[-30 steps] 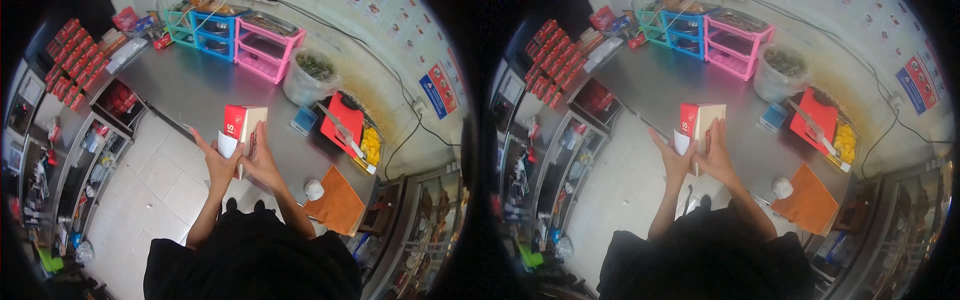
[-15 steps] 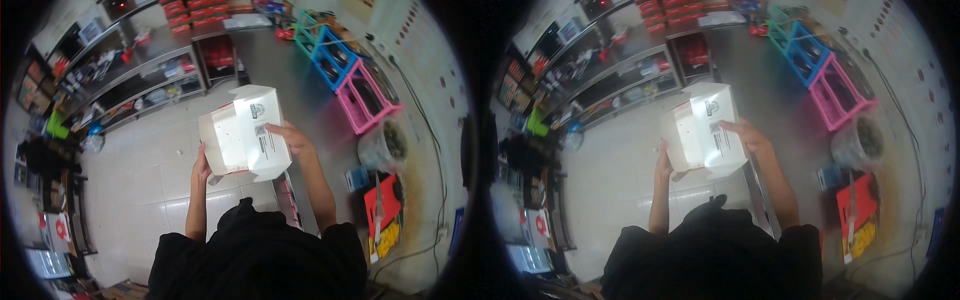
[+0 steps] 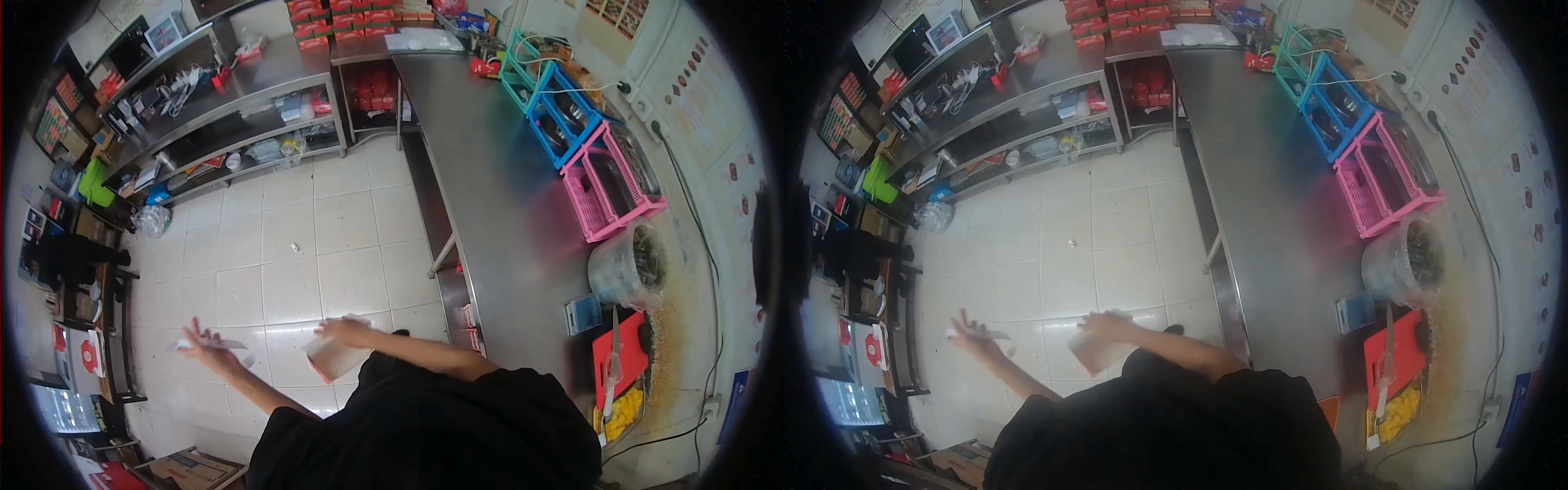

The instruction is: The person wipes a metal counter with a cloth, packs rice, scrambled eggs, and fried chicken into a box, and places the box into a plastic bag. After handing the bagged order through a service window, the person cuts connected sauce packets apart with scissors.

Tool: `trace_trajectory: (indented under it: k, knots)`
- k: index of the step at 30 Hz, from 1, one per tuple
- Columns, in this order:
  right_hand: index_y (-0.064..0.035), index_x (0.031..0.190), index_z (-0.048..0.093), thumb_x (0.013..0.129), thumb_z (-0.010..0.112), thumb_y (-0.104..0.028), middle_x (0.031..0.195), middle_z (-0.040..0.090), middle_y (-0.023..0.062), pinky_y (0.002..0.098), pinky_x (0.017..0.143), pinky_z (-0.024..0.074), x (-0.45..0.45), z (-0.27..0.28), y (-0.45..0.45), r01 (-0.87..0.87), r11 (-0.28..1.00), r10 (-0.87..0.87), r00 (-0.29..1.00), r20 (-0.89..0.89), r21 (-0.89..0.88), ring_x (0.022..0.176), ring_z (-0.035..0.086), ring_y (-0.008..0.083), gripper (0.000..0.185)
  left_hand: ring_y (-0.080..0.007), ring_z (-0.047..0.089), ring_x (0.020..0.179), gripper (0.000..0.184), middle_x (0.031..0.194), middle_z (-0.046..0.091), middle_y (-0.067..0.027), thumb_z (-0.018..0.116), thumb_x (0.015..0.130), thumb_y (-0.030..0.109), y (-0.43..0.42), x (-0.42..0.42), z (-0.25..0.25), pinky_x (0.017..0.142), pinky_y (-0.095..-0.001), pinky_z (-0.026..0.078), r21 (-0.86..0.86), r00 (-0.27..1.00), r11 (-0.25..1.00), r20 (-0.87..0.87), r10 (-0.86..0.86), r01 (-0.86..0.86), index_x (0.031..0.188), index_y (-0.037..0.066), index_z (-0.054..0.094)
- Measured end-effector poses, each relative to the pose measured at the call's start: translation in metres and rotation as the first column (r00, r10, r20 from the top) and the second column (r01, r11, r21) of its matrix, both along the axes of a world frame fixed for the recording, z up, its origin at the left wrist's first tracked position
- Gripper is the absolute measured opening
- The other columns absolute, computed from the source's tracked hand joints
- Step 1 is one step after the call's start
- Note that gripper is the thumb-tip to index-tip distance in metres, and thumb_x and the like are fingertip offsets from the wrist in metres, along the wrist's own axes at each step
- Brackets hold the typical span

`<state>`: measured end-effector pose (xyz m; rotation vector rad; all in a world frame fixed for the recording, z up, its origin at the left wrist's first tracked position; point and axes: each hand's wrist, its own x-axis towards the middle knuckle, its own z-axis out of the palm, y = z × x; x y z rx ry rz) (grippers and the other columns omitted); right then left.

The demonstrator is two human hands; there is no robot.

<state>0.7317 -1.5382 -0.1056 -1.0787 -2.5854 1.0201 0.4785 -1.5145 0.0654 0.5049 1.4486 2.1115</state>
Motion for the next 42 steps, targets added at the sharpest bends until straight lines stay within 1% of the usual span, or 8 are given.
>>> trace_trajectory:
  k: [9,11,15,21,29,34,36,42]
  knots:
    - [-0.0079,0.116,0.053,0.085,0.038,-0.004,0.119,0.051,0.0103,0.0288,0.093,0.0369,0.082,0.102,0.041,0.539,0.566,-0.824,0.342,-0.452,-0.624,0.107,0.049,0.0213,0.034,-0.0094,0.042,0.062,0.072,0.109,0.054,-0.0135,0.052,0.086,0.03,-0.016,0.032,0.06,0.047,-0.0181,0.034,0.177,0.986,0.981,-0.129,0.104,-0.08,0.133,0.008,0.001]
    - [-0.008,0.113,0.056,0.071,0.045,0.008,0.117,0.053,0.0126,0.0331,0.096,0.0339,0.164,0.092,0.065,0.846,0.482,-0.615,0.512,-0.6,0.227,0.113,0.046,0.0256,0.046,-0.0079,0.041,0.061,0.055,0.104,0.054,-0.0109,0.051,0.087,0.029,-0.008,0.023,0.04,0.046,-0.0181,0.034,0.219,0.99,0.969,0.055,-0.132,0.117,0.124,0.003,0.02]
    - [-0.0112,0.111,0.058,0.075,0.045,-0.002,0.121,0.05,0.0132,0.044,0.1,0.0263,0.239,0.217,0.022,0.614,-0.407,-0.716,0.245,-0.654,0.676,0.117,0.042,0.0267,0.039,-0.0073,0.042,0.062,0.036,0.101,0.053,-0.0088,0.049,0.088,0.031,0.013,0.051,0.032,0.046,-0.0181,0.037,0.225,0.939,0.937,0.158,-0.306,0.268,0.1,-0.002,0.042]
    - [-0.019,0.119,0.053,0.068,0.044,0.005,0.121,0.051,0.0049,0.0381,0.095,0.0364,0.265,0.013,-0.072,0.782,0.585,-0.799,0.509,0.319,0.217,0.113,0.047,0.0249,0.057,-0.0075,0.042,0.062,0.033,0.101,0.052,-0.0096,0.049,0.088,0.031,0.046,0.102,0.045,0.047,-0.0185,0.037,0.266,0.86,0.864,0.174,-0.479,0.427,0.096,0.0,0.042]
    - [0.0005,0.111,0.055,0.072,0.044,0.002,0.111,0.056,0.0169,0.0434,0.095,0.0305,0.316,0.226,-0.078,0.47,-0.571,-0.683,0.184,-0.707,0.673,0.111,0.048,0.0294,0.04,-0.0074,0.042,0.064,0.027,0.101,0.052,-0.0098,0.049,0.088,0.03,0.058,0.135,0.043,0.049,-0.0181,0.036,0.227,0.787,0.801,0.17,-0.593,0.554,0.094,0.005,0.039]
    - [-0.0026,0.108,0.056,0.076,0.044,-0.001,0.108,0.057,0.0146,0.0432,0.093,0.0332,0.32,0.01,-0.115,0.559,0.08,-0.996,0.086,0.038,0.825,0.108,0.049,0.0296,0.035,-0.0091,0.044,0.067,0.03,0.108,0.051,-0.0117,0.052,0.086,0.03,0.063,0.144,0.029,0.053,-0.0215,0.038,0.232,0.71,0.736,0.196,-0.676,0.636,0.101,0.007,0.04]
    - [-0.0082,0.105,0.056,0.071,0.048,-0.001,0.113,0.054,0.0134,0.0366,0.089,0.0386,0.291,0.076,-0.12,0.914,0.403,-0.863,0.367,0.347,0.035,0.107,0.05,0.0278,0.036,-0.0093,0.044,0.066,0.031,0.107,0.052,-0.0118,0.052,0.086,0.03,0.07,0.154,0.029,0.054,-0.022,0.038,0.252,0.667,0.705,0.229,-0.709,0.663,0.104,0.008,0.04]
    - [-0.0054,0.107,0.054,0.068,0.06,-0.008,0.1,0.058,0.0143,0.0344,0.08,0.043,0.365,0.221,-0.134,0.972,0.221,-0.974,0.217,0.065,0.074,0.094,0.056,0.0254,0.039,-0.0093,0.04,0.063,0.038,0.093,0.052,-0.0102,0.044,0.09,0.025,0.054,0.224,0.034,0.053,-0.0208,0.035,0.364,0.299,0.39,0.282,-0.912,0.846,0.123,0.01,0.034]
